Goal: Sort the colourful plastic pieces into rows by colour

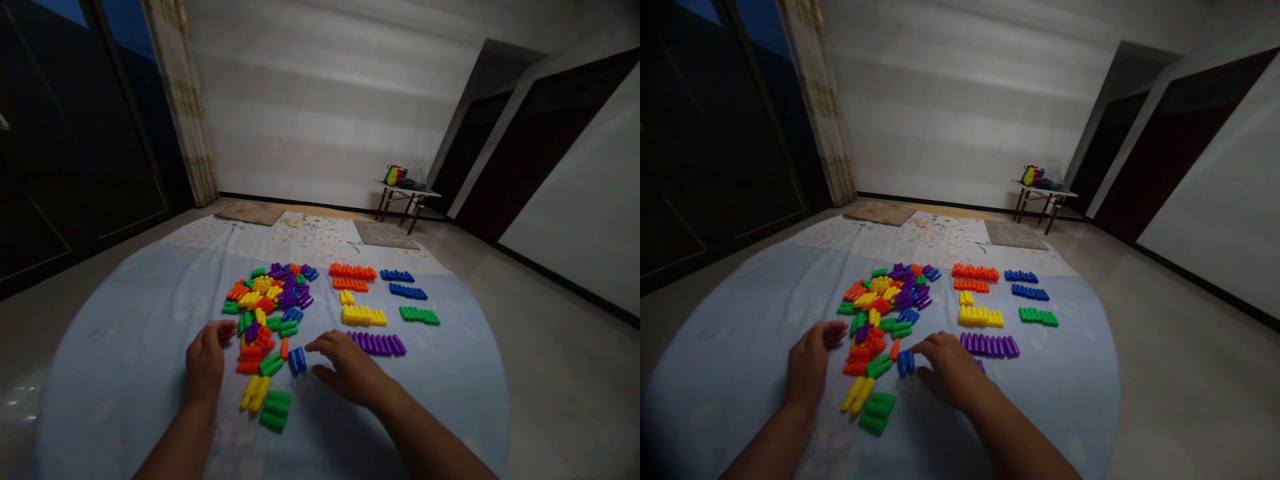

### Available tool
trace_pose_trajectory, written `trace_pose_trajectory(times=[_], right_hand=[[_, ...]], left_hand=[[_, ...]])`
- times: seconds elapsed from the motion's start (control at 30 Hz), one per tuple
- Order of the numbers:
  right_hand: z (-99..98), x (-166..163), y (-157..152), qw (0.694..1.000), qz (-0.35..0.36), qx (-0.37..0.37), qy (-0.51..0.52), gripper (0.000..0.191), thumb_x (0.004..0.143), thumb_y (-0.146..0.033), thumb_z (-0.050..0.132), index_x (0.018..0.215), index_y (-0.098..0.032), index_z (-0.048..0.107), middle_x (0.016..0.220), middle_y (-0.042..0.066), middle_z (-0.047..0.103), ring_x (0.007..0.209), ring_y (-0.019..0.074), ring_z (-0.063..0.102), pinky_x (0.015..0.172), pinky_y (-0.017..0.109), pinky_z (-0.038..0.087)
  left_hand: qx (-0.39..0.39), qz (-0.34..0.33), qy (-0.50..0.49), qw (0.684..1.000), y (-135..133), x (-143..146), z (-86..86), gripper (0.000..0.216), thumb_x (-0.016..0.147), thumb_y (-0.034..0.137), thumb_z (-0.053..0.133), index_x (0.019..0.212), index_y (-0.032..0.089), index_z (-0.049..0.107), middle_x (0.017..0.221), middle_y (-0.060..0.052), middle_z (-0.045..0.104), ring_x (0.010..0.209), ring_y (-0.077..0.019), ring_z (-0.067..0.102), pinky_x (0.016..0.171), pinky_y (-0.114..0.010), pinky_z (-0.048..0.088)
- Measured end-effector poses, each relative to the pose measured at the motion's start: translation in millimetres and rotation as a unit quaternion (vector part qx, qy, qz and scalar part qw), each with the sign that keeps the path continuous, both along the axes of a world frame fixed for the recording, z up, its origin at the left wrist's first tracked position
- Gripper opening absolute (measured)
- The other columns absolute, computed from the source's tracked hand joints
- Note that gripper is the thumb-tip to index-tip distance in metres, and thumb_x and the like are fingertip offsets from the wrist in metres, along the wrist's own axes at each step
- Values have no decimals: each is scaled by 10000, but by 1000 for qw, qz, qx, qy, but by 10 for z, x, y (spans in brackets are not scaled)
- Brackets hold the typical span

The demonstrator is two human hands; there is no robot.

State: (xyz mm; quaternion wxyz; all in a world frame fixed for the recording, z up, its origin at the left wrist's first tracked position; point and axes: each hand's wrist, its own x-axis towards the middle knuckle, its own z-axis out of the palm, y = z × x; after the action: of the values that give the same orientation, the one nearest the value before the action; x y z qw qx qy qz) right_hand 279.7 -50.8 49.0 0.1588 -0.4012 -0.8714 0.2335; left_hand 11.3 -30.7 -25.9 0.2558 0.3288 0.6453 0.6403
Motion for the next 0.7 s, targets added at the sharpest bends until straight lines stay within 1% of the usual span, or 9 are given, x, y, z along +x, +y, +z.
trace_pose_trajectory(times=[0.07, 0.17, 0.3, 0.4, 0.47, 0.57, 0.63, 0.7], right_hand=[[-41, -177, 8, 999, 34, 9, -9, 347, 798, -162, 550, 1137, -218, 596, 1105, 71, 614, 1040, 203, 532, 909, 322, 399], [-135, -304, -21, 999, 52, 9, 0, 359, 791, -141, 542, 1141, -208, 591, 1115, 72, 609, 1050, 194, 524, 916, 307, 392], [-208, -317, -142, 997, 68, -8, 23, 381, 777, -263, 616, 1155, -225, 580, 1120, 74, 588, 1041, 199, 528, 914, 313, 404], [-160, -264, -204, 997, 65, -15, 41, 416, 737, -338, 672, 1131, -228, 595, 1091, 74, 587, 1023, 207, 534, 900, 324, 421], [-108, -159, -182, 997, 32, -3, 67, 374, 760, -323, 650, 1117, -224, 597, 1067, 71, 589, 1008, 196, 539, 886, 316, 432], [-92, 168, -54, 991, -71, 35, 108, 294, 812, -292, 582, 1094, -213, 593, 1039, 70, 586, 930, 170, 560, 836, 300, 456], [-151, 484, 55, 979, -155, 63, 121, 258, 825, -309, 558, 1056, -203, 601, 996, 66, 592, 850, 162, 570, 790, 301, 469], [-257, 824, 146, 959, -242, 85, 122, 249, 823, -338, 550, 1012, -188, 608, 921, 59, 601, 759, 158, 569, 727, 301, 476]], left_hand=[[1, 1, -2, 1000, -10, -2, -3, 357, 768, 422, 375, 754, 161, 618, 745, -44, 655, 722, -189, 618, 654, -315, 496], [1, 1, 4, 1000, -22, 3, 1, 371, 781, 436, 364, 748, 165, 615, 739, -40, 654, 717, -183, 615, 635, -301, 492], [5, -1, 8, 1000, -23, 17, 12, 377, 787, 438, 350, 733, 171, 610, 726, -35, 648, 709, -177, 608, 628, -291, 487], [1, -3, 9, 1000, -24, 15, 14, 362, 777, 419, 349, 738, 169, 608, 736, -39, 646, 713, -182, 606, 631, -298, 486], [-6, -5, 12, 1000, -26, 2, 7, 349, 772, 405, 351, 754, 171, 609, 753, -37, 647, 730, -184, 607, 647, -303, 487], [-17, -13, 28, 999, -15, -27, -12, 348, 768, 403, 345, 774, 179, 611, 770, -33, 646, 759, -191, 608, 679, -317, 488], [-23, -23, 37, 999, -1, -39, -20, 348, 766, 407, 347, 790, 184, 613, 790, -33, 647, 783, -198, 608, 705, -332, 490], [-31, -28, 39, 998, 9, -37, -16, 342, 761, 405, 352, 797, 188, 613, 810, -34, 648, 799, -201, 608, 733, -344, 489]])
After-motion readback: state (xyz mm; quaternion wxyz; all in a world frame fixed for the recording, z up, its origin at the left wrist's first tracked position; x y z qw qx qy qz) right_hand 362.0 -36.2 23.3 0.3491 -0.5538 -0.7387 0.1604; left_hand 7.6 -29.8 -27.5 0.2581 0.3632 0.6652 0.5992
